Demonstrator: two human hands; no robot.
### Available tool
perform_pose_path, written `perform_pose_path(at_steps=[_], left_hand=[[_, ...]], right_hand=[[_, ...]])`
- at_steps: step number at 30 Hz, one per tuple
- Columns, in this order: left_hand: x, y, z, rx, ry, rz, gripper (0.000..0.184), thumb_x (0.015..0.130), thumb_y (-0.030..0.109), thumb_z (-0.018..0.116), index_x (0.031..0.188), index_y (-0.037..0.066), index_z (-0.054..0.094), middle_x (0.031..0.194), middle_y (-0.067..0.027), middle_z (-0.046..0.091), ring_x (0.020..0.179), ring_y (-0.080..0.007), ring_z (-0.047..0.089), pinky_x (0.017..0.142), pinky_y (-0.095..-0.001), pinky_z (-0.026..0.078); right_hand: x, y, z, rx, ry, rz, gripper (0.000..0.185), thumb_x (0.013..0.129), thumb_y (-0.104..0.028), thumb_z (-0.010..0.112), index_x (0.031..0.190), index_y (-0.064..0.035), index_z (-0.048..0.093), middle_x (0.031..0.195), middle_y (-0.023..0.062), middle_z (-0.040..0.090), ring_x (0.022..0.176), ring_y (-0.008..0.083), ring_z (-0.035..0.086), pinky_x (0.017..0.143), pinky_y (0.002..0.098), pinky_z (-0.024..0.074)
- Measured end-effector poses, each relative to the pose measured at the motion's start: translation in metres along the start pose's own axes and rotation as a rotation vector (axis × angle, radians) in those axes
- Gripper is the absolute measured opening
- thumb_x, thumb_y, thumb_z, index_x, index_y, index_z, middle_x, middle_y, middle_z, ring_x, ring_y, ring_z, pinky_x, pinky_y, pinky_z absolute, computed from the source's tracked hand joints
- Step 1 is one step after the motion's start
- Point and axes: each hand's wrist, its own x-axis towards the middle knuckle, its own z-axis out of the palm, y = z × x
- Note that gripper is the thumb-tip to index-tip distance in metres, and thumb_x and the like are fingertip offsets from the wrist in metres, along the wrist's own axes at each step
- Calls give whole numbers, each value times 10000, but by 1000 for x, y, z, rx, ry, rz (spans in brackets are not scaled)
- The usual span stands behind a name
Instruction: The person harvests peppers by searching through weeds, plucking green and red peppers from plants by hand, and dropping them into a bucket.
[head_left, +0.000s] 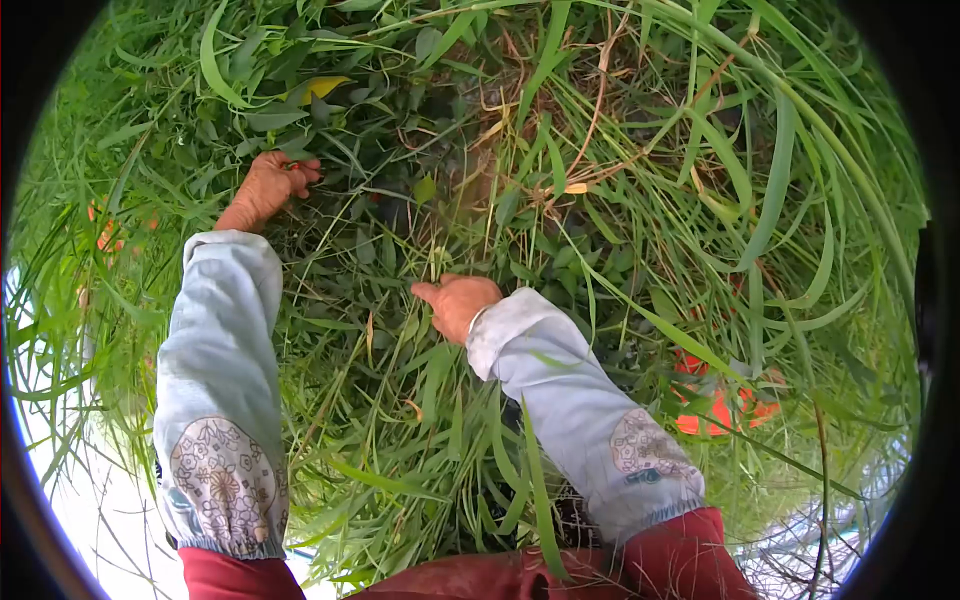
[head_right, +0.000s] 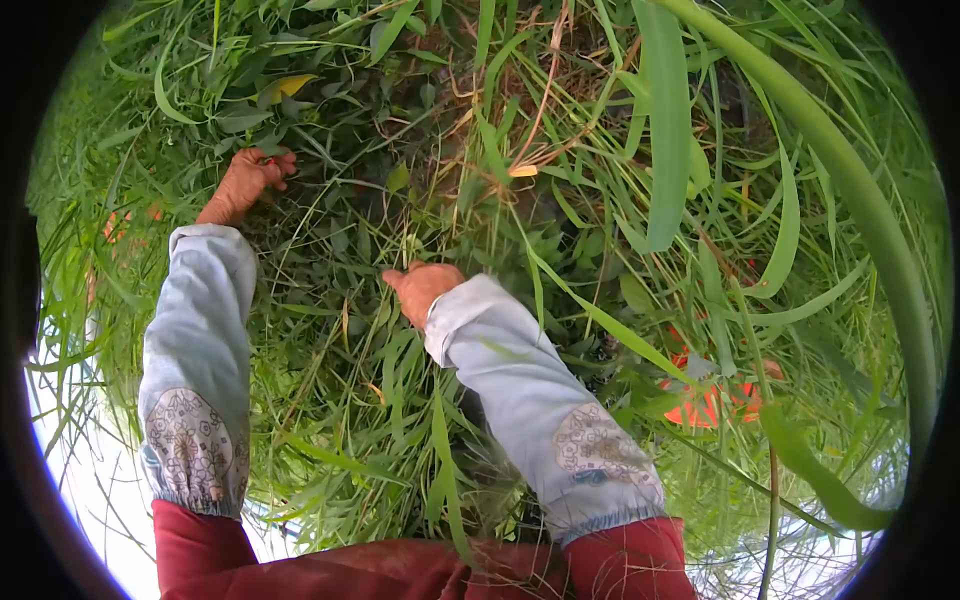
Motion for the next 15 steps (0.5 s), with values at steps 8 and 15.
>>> perform_pose_path(at_steps=[8,15], left_hand=[[-18,-2,7,105,-326,38,178,766,55,580,928,59,653,834,2,642,690,-90,563,591,-255,452],[-70,-4,31,179,-204,290,131,806,41,583,921,58,644,833,5,609,718,-91,536,640,-232,445]], right_hand=[[-4,-2,-11,32,-55,11,531,822,-257,567,1317,-267,374,1241,157,479,1063,300,532,889,384,446],[-7,1,-2,75,85,-40,518,791,-145,566,1289,-216,441,1084,135,536,970,292,566,844,374,461]])
